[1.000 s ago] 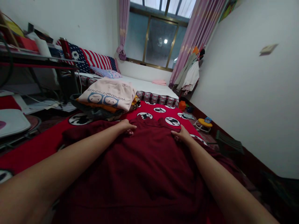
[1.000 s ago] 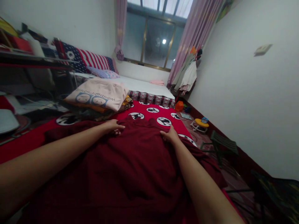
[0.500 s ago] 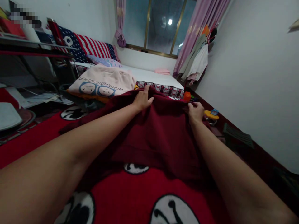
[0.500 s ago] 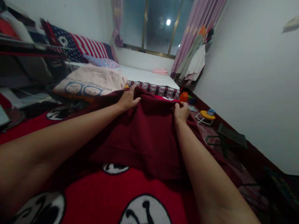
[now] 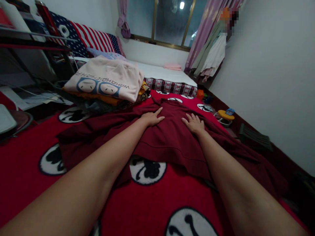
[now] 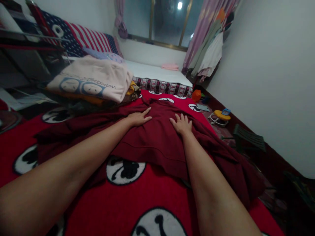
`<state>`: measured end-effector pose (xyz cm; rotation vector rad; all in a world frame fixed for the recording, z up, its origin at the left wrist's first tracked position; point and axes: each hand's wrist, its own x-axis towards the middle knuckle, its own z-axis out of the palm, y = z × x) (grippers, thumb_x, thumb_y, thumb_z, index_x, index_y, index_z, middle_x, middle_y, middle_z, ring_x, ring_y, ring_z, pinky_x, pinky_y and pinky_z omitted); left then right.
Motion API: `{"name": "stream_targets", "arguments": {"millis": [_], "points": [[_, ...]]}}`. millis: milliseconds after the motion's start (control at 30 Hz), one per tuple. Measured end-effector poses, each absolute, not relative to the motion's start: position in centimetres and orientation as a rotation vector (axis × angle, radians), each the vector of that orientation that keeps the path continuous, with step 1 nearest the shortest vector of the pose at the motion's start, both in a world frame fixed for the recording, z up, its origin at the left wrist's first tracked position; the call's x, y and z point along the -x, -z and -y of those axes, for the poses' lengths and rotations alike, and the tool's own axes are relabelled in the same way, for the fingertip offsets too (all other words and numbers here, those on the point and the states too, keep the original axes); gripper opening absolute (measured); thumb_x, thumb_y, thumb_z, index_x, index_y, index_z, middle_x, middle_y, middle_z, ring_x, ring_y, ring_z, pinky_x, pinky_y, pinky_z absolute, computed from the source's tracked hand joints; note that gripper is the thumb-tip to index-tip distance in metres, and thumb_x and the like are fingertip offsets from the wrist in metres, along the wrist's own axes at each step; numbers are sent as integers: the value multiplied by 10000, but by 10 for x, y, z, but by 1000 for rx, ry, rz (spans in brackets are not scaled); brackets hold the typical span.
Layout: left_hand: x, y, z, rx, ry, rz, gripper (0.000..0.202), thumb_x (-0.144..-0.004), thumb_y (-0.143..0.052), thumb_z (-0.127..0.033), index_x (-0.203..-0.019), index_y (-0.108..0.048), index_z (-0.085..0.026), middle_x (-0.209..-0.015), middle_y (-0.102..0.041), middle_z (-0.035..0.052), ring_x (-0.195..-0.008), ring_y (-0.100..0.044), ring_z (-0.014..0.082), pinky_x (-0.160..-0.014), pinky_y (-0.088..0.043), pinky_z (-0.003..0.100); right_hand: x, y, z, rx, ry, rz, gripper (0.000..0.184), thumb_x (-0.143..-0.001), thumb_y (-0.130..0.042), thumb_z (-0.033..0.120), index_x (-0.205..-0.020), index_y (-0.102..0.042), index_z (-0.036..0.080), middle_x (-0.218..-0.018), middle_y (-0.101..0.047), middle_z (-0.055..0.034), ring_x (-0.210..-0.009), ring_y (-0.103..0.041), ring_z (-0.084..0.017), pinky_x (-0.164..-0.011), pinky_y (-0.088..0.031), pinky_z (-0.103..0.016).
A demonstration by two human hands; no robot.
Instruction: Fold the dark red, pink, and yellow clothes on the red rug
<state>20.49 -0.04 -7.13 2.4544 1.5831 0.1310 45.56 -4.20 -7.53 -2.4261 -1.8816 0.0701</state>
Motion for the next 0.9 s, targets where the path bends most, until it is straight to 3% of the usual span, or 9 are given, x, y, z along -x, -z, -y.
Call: {"name": "stream_targets", "arguments": {"millis": [167, 367, 600, 900], "points": [[-195, 72, 27, -2438, -126, -1643, 731, -891, -206, -714, -1527, -182, -353, -1571, -266, 107, -1378, -353, 368, -1081, -315, 505, -442, 73, 59, 2504, -140, 1741, 677, -950, -193, 606, -1537, -201, 270, -1619, -104, -71, -1476, -74, -328, -1132, -114, -623], [-184, 74, 64, -2454, -171, -1703, 738, -888, -216, -712, -1519, -241, -330, -1593, -199, 109, -1409, -255, 411, -1095, -241, 584, -411, 72, 95, 2568, -194, 1623, 665, -964, -148, 549, -1547, -163, 230, -1619, -78, -99, -1471, -58, -358, -1117, -97, -650], [-169, 76, 102, -2521, -175, -1616, 727, -911, -232, -677, -1518, -266, -278, -1606, -125, 121, -1468, -95, 357, -1158, -103, 552, -390, 79, 135, 2476, -78, 1734, 618, -978, -199, 521, -1533, -233, 253, -1611, -151, -78, -1471, -86, -343, -1139, -132, -589], [-103, 73, 163, -2708, -104, -1211, 710, -917, -345, -653, -1513, -273, -273, -1604, -134, 115, -1476, -93, 289, -1181, -141, 463, -397, 76, 141, 2375, -86, 1749, 580, -961, -315, 516, -1484, -356, 268, -1591, -233, -60, -1464, -154, -319, -1148, -162, -554]]}}
